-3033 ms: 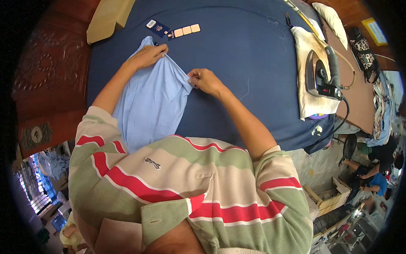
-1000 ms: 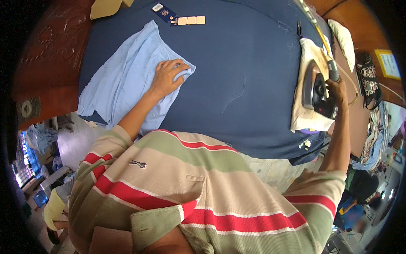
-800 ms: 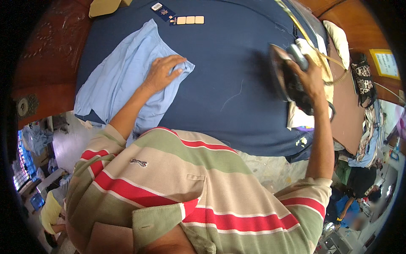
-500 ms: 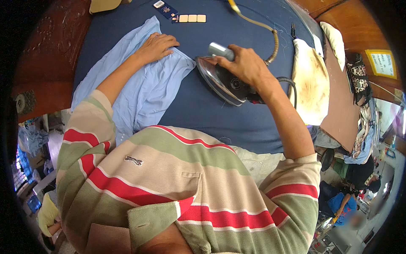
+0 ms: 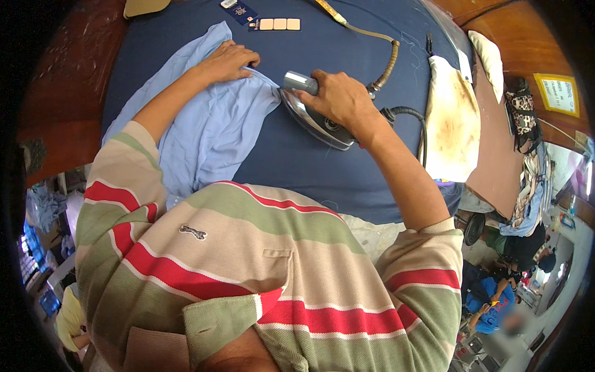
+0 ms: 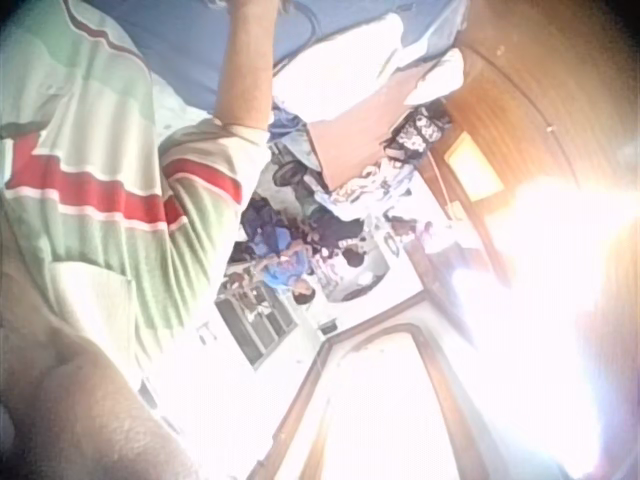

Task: The person irons a blue button-up shirt by hand on a padded table using a steam iron. The person spreads the fabric flat, applies the iron to various sections including the back and front panels, and adjusts the garment's position between pressing intervals.

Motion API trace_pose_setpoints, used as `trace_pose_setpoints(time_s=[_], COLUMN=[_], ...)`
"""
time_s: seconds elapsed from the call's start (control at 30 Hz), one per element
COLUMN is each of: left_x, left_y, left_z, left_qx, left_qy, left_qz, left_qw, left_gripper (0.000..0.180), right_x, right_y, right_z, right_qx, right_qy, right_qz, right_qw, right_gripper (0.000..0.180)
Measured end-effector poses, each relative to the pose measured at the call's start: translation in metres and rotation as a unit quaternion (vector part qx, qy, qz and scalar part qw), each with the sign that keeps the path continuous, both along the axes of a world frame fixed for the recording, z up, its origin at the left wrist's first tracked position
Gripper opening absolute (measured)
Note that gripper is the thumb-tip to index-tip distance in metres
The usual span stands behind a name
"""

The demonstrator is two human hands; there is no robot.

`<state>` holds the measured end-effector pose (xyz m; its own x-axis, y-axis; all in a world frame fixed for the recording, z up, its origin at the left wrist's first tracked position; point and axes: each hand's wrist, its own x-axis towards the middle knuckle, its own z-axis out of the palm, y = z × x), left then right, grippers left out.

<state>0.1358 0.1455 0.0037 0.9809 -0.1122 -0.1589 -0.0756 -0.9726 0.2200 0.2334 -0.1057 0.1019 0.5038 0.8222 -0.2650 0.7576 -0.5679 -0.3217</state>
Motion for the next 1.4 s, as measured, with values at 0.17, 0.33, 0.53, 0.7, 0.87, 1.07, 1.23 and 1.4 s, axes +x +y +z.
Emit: trace_pose_setpoints(time_s=[0.17, 0.33, 0.53, 0.7, 0.87, 1.07, 1.23, 1.4], left_x=[0.006, 0.018, 0.024, 0.027, 0.032, 0.034, 0.034, 0.028], left_y=[0.012, 0.037, 0.082, 0.105, 0.112, 0.124, 0.131, 0.135], left_z=[-0.001, 0.018, 0.025, 0.016, 0.020, 0.016, 0.022, 0.020], left_qx=[0.062, 0.057, 0.068, 0.078, 0.066, 0.111, 0.135, 0.101], left_qy=[0.024, 0.104, 0.139, 0.100, 0.091, 0.080, 0.093, 0.074], left_qz=[-0.044, -0.016, 0.053, 0.078, 0.090, 0.095, 0.114, 0.164], left_qw=[0.997, 0.993, 0.986, 0.989, 0.990, 0.986, 0.980, 0.978], left_gripper=[0.022, 0.020, 0.019, 0.018, 0.017, 0.020, 0.024, 0.028], right_x=[-0.006, -0.003, 0.002, 0.004, 0.008, 0.007, 0.010, 0.005], right_y=[0.026, 0.047, 0.078, 0.108, 0.136, 0.161, 0.179, 0.193], right_z=[-0.002, -0.005, -0.009, -0.011, -0.015, -0.015, -0.014, -0.011], right_qx=[0.019, 0.041, 0.057, 0.064, 0.069, 0.070, 0.063, 0.068], right_qy=[-0.012, -0.010, -0.018, -0.017, -0.024, 0.003, -0.002, 0.002], right_qz=[0.014, 0.015, 0.036, 0.057, 0.044, 0.027, 0.017, 0.005], right_qw=[1.000, 0.999, 0.998, 0.996, 0.996, 0.997, 0.998, 0.998], right_gripper=[0.049, 0.048, 0.047, 0.047, 0.048, 0.047, 0.046, 0.047])
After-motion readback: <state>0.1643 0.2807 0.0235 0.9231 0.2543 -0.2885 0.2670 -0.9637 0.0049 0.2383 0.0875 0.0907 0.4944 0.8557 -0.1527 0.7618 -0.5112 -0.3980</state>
